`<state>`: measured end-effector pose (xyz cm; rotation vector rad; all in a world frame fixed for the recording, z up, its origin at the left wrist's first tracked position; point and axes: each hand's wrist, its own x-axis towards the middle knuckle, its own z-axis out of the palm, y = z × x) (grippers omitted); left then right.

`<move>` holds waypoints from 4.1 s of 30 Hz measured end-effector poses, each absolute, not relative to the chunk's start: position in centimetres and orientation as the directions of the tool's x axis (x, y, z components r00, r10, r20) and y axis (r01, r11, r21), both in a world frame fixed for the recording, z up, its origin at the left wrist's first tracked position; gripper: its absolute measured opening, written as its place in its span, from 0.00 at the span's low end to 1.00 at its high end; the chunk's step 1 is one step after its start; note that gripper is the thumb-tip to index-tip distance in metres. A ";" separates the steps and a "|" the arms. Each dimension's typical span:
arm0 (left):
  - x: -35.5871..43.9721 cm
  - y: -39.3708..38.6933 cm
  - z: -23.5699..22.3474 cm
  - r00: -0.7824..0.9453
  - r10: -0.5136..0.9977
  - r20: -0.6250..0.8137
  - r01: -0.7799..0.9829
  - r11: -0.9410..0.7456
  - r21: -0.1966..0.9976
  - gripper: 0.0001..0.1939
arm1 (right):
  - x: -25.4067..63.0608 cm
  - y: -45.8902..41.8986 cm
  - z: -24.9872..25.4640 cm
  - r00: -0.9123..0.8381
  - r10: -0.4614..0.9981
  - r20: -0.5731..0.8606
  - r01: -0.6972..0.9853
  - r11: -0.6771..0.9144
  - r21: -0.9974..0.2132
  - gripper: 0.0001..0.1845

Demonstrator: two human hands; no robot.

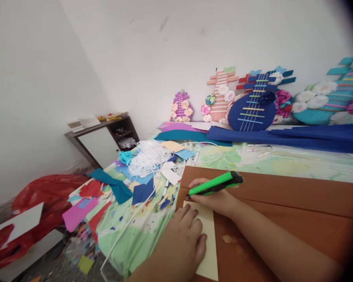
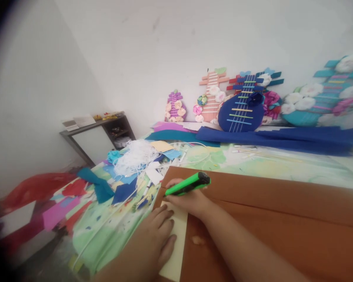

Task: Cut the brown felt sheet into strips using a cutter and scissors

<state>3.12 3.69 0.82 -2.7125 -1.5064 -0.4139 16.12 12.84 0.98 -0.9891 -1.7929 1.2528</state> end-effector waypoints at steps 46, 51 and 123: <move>3.3 3.6 0.8 0.463 0.854 0.237 0.857 -0.500 0.126 0.13 | 17.6 12.9 1.1 -0.521 0.845 0.122 0.231 0.277 -0.933 0.10; 3.2 3.5 0.8 0.437 0.875 0.207 0.880 -0.464 0.105 0.16 | 18.0 13.0 1.0 -0.550 0.832 0.071 0.190 0.208 -0.959 0.12; 5.1 5.6 0.9 0.612 0.789 0.047 0.790 -0.608 -0.083 0.26 | 20.6 14.6 1.4 -0.685 0.723 -0.090 0.184 0.053 -0.981 0.11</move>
